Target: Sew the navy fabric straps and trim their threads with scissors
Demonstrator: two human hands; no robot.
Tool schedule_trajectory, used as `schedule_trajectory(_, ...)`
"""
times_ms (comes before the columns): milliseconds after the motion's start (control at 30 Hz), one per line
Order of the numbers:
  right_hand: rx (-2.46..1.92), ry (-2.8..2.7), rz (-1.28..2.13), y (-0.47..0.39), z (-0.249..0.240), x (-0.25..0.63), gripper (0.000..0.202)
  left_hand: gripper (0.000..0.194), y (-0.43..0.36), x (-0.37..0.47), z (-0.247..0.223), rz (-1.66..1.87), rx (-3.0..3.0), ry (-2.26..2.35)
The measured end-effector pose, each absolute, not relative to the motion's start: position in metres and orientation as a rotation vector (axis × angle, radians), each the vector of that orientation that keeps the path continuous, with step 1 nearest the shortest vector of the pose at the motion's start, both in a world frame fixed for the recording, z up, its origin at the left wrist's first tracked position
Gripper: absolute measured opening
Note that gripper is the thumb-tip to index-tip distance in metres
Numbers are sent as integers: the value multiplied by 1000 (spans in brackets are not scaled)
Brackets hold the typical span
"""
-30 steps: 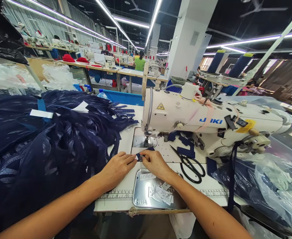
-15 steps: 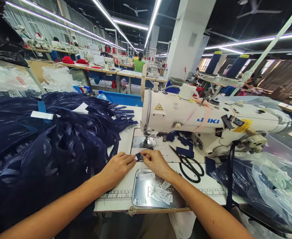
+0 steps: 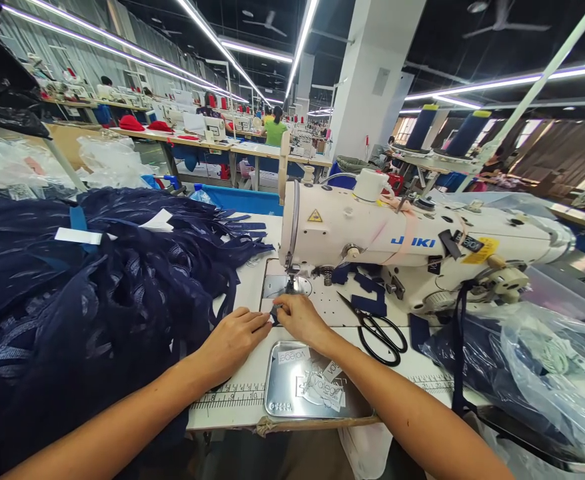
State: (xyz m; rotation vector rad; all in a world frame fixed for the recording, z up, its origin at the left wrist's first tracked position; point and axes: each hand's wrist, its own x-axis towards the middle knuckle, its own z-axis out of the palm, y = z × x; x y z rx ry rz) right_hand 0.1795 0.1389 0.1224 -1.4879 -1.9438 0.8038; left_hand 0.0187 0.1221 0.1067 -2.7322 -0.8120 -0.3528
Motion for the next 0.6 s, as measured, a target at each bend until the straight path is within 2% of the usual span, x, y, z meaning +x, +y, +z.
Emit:
schedule_trajectory(200,-1483,-1893,958,138,127,193,26,18,123,18,109,-411,-2749,-819)
schedule_trajectory(400,-1335,-1934,1193,87,138,220,31,16,132,21,112,-489,-2727,-860)
schedule_trajectory(600,-1473,-1989,807,67,143,239,24,19,135,23,117,-761,-2579,-791)
